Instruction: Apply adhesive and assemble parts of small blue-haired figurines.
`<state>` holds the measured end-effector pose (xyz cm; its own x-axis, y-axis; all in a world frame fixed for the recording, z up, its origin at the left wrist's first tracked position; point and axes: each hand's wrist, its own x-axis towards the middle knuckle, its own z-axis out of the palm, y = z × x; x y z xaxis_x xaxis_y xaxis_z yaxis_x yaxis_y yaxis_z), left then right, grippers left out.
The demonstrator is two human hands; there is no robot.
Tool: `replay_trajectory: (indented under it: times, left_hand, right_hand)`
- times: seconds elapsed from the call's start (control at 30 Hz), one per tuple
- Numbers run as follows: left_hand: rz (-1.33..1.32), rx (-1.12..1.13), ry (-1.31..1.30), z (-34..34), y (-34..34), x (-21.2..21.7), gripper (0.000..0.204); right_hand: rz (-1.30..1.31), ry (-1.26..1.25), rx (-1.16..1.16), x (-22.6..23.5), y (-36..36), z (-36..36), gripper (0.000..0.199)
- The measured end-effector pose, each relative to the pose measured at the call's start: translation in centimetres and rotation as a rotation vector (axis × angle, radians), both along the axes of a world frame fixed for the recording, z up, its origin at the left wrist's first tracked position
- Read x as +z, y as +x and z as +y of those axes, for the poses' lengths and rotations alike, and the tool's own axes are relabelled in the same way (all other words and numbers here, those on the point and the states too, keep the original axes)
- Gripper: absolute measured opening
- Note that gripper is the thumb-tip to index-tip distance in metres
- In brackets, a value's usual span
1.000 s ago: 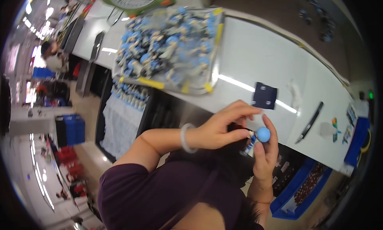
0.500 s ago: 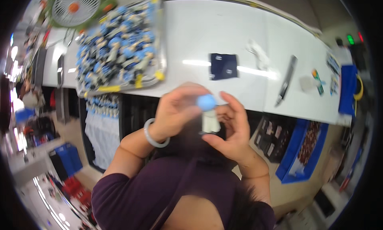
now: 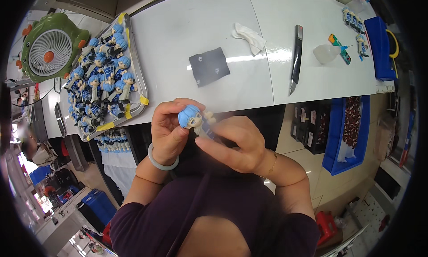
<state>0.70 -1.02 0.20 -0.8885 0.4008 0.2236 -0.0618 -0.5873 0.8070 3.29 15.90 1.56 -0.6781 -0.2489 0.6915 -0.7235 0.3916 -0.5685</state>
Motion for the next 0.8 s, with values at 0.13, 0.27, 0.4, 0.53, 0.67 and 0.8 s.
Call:
replay_trajectory:
  times: [0.13,0.27,0.4,0.53,0.67,0.8]
  left_hand:
    - [-0.245,-0.085,0.121,0.1,0.2,0.4,0.032]
    - [-0.317,-0.147,0.199,0.2,0.3,0.4,0.030]
    - [-0.285,-0.136,0.176,0.0,0.2,0.9,0.029]
    - [0.005,-0.023,-0.105,-0.4,-0.3,0.7,0.028]
    - [0.082,-0.086,-0.346,-1.2,-1.0,1.1,0.025]
    - [0.339,0.011,-0.460,-0.5,-1.4,-0.2,0.021]
  right_hand:
    - [0.064,0.041,-0.005,0.2,-0.2,-0.5,0.036]
    - [0.098,-0.012,-0.031,-0.4,-0.2,-1.2,0.034]
    - [0.130,0.054,-0.019,-0.2,-0.2,-1.0,0.032]
    - [0.109,0.128,0.009,0.2,-0.3,-0.3,0.031]
    - [0.069,0.064,0.075,0.3,-0.1,-0.2,0.031]
    - [0.023,0.010,0.100,0.2,-0.2,-0.5,0.029]
